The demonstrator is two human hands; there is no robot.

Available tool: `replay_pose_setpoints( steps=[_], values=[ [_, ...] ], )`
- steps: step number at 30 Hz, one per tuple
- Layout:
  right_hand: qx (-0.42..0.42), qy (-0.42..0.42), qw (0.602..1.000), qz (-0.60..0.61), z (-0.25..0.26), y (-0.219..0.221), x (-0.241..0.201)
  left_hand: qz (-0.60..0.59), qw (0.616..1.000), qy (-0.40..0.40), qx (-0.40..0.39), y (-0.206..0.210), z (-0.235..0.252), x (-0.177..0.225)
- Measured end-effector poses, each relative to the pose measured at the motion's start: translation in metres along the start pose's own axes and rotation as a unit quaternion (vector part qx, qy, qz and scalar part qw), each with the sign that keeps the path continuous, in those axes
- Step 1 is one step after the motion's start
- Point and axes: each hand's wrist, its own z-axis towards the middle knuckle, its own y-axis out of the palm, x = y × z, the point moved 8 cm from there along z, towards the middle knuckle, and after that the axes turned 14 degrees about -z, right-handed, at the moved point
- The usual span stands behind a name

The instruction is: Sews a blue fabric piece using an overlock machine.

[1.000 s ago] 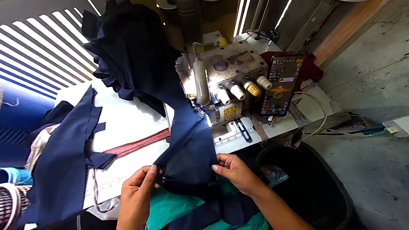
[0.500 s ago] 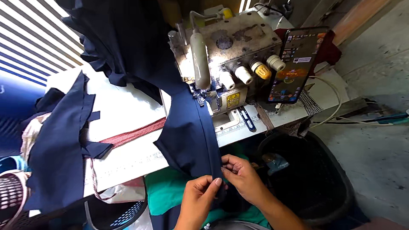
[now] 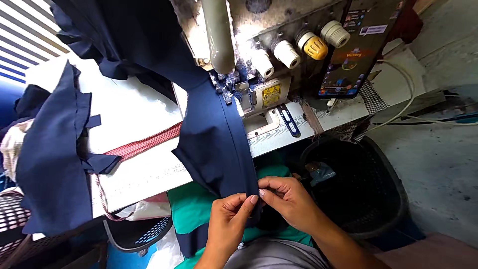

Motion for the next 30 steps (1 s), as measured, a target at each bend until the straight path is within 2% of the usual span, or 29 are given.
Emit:
replay_pose_setpoints(
  steps=[3, 5, 7, 9, 12, 13, 16, 18, 24, 30],
  values=[
    [0.012, -0.03, 0.998, -0.051, -0.001, -0.002, -0.007, 0.022, 0.999, 0.014, 0.022, -0.002, 0.0, -0.003],
    [0.055, -0.038, 0.992, -0.103, -0.001, -0.003, -0.011, 0.062, 0.998, 0.031, 0.012, -0.002, 0.0, -0.002],
    [0.098, -0.035, 0.984, -0.143, 0.002, -0.005, -0.012, 0.198, 0.978, 0.065, -0.025, 0.0, 0.003, 0.011],
    [0.096, -0.04, 0.983, -0.149, 0.005, -0.007, -0.011, 0.346, 0.93, 0.11, -0.056, -0.002, 0.009, 0.043],
    [0.061, -0.055, 0.992, -0.095, 0.006, -0.005, -0.013, 0.321, 0.919, 0.224, -0.045, -0.002, 0.027, 0.107],
    [0.052, -0.062, 0.994, -0.073, 0.006, -0.004, -0.016, 0.324, 0.91, 0.256, -0.041, 0.0, 0.037, 0.117],
    [0.04, -0.089, 0.995, -0.007, 0.003, -0.004, -0.03, 0.411, 0.862, 0.297, 0.002, -0.002, 0.069, 0.111],
    [0.045, -0.096, 0.994, 0.008, 0.001, -0.008, -0.033, 0.433, 0.847, 0.308, 0.026, -0.005, 0.076, 0.106],
    [0.055, -0.047, 0.997, -0.01, 0.007, -0.009, -0.001, 0.434, 0.85, 0.298, 0.019, -0.009, 0.077, 0.107],
    [0.069, -0.07, 0.994, -0.04, 0.039, -0.015, -0.016, 0.447, 0.846, 0.29, 0.002, -0.017, 0.104, 0.12]
  ],
)
